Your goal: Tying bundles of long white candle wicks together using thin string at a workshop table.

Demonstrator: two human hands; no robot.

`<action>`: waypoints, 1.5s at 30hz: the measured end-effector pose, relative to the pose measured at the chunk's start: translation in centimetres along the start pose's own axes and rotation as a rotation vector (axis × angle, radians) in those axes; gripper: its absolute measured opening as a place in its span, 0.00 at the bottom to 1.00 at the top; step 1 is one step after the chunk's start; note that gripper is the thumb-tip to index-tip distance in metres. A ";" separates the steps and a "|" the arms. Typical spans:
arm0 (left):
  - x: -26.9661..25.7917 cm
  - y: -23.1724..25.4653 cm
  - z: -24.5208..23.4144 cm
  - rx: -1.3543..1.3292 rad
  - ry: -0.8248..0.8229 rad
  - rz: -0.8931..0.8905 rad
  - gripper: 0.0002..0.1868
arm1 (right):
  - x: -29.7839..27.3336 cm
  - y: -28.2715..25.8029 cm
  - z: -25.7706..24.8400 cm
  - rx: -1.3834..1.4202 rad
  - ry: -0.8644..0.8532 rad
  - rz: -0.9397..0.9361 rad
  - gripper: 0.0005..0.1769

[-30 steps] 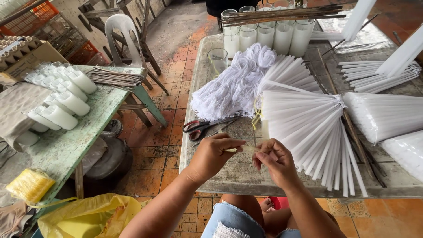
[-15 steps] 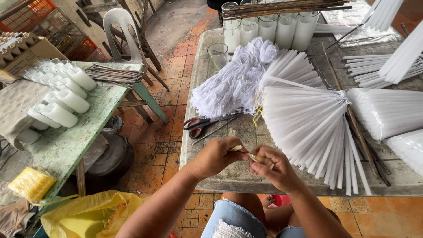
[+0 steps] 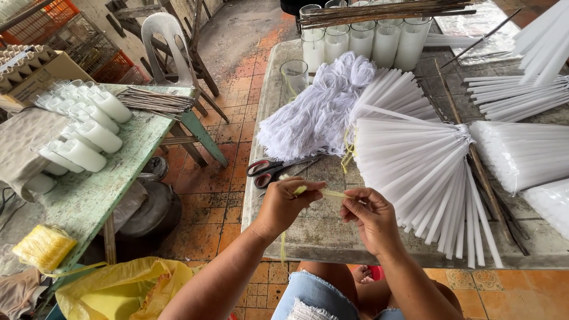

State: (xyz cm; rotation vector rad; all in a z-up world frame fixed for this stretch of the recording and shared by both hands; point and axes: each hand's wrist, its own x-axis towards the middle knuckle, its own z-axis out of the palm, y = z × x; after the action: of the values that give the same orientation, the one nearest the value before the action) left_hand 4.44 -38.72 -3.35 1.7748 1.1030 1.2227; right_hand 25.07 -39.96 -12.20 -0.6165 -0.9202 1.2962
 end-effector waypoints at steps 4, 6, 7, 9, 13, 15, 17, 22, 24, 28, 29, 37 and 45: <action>2.0 0.4 -1.1 0.082 -0.056 -0.095 0.08 | 0.3 1.3 -0.9 0.117 0.016 0.003 0.11; 4.3 1.5 -2.7 0.168 -0.134 -0.151 0.08 | 0.2 1.2 -0.9 0.190 -0.026 0.004 0.13; 6.1 2.1 -4.0 0.312 -0.091 -0.123 0.06 | 0.1 1.0 -0.8 0.092 -0.022 0.042 0.26; 11.0 2.3 -6.7 0.460 -0.042 -0.079 0.05 | -0.1 1.1 -0.8 -0.003 -0.021 0.065 0.42; 23.6 0.4 -10.7 0.891 0.168 0.168 0.09 | -0.5 1.6 -1.4 -0.266 -0.142 -0.015 0.13; 28.8 -1.1 -10.7 1.008 0.169 0.136 0.10 | -0.4 2.0 -1.5 -0.283 -0.142 0.003 0.14; 32.8 -2.7 -9.4 1.024 0.153 -0.171 0.21 | -0.3 2.5 -1.8 -0.271 -0.117 -0.003 0.16; 38.8 -11.7 -7.1 1.291 -0.163 -0.208 0.09 | -0.2 1.9 -1.2 -0.288 -0.101 0.023 0.13; 38.9 -11.7 -6.5 1.113 -0.233 -0.328 0.17 | 0.0 1.9 -1.4 -0.294 -0.147 -0.002 0.13; 38.3 -10.8 -6.6 0.970 -0.137 -0.363 0.27 | -0.2 1.5 -0.9 -0.231 -0.159 0.046 0.13; 38.5 -10.9 -7.0 0.890 -0.075 -0.341 0.30 | -0.2 1.4 -0.7 -0.189 -0.162 0.062 0.13; 37.5 -10.8 -7.9 0.801 -0.025 -0.310 0.24 | -0.3 1.3 -0.4 -0.196 -0.119 0.075 0.13; 36.7 -11.8 -5.7 1.084 -0.192 -0.268 0.22 | -0.1 2.3 -0.9 -0.151 -0.151 0.021 0.13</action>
State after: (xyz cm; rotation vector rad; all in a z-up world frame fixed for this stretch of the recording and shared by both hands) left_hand 3.00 -0.02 0.72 2.2883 2.0096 0.2229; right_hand 24.62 -39.46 -14.62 -0.6529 -1.1460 1.3133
